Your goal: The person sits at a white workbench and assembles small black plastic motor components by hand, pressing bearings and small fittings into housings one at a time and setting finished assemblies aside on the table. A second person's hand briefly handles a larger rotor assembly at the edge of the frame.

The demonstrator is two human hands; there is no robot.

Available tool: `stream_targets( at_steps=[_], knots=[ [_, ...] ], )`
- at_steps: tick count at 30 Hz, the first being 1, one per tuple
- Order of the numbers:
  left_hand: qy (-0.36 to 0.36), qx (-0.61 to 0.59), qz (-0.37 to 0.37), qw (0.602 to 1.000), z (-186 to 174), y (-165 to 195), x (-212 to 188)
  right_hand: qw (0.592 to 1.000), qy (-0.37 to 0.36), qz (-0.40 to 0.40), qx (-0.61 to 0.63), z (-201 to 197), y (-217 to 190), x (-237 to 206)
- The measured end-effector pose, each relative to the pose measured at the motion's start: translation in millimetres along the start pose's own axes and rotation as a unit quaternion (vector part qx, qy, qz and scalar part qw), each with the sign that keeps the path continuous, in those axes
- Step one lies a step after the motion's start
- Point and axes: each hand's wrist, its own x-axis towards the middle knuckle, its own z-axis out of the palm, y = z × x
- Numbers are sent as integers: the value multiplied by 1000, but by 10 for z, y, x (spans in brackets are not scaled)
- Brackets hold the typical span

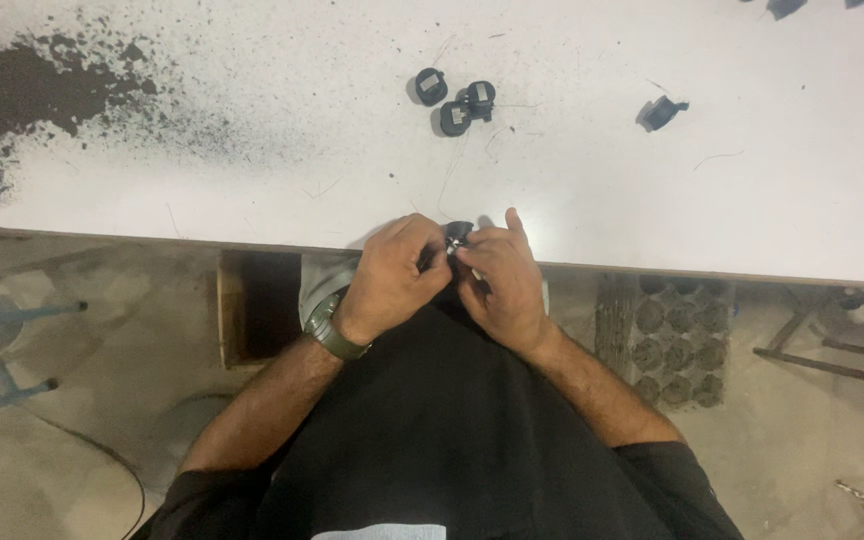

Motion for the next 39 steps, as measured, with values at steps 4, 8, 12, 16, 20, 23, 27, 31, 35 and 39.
stream_targets(
  at_steps=[4, 8, 12, 16, 20, 23, 27, 31, 35, 39],
  knots=[
    [13, 81, 28, 996, -25, 1, 256, 996, 49, 34, -64, -179, 147, 30],
    [38, 218, 63, 973, -176, -153, 891, 983, 149, 81, -76, -452, 375, 15],
    [-53, 248, -11, 967, -123, -211, 1283, 982, 151, 97, -57, -498, 419, -7],
    [-76, 242, -19, 967, -131, -147, 1257, 988, 88, 98, -75, -475, 324, 50],
    [-60, 172, -26, 983, -152, -55, 723, 993, 22, 92, -74, -483, 237, 139],
    [18, 223, 56, 973, -52, -36, 277, 995, -34, 75, -61, -411, 184, 198],
    [71, 246, 38, 966, 28, -59, -5, 994, -89, 60, -33, -300, 82, 248],
    [68, 222, 49, 971, -55, -49, -67, 990, -105, 53, -79, -230, -1, 284],
    [-10, 209, 65, 976, -176, -95, -42, 988, -104, 62, -99, -187, -23, 285],
    [-40, 203, 65, 976, -188, -162, 29, 987, -83, 76, -113, -89, -44, 303]
  ],
)
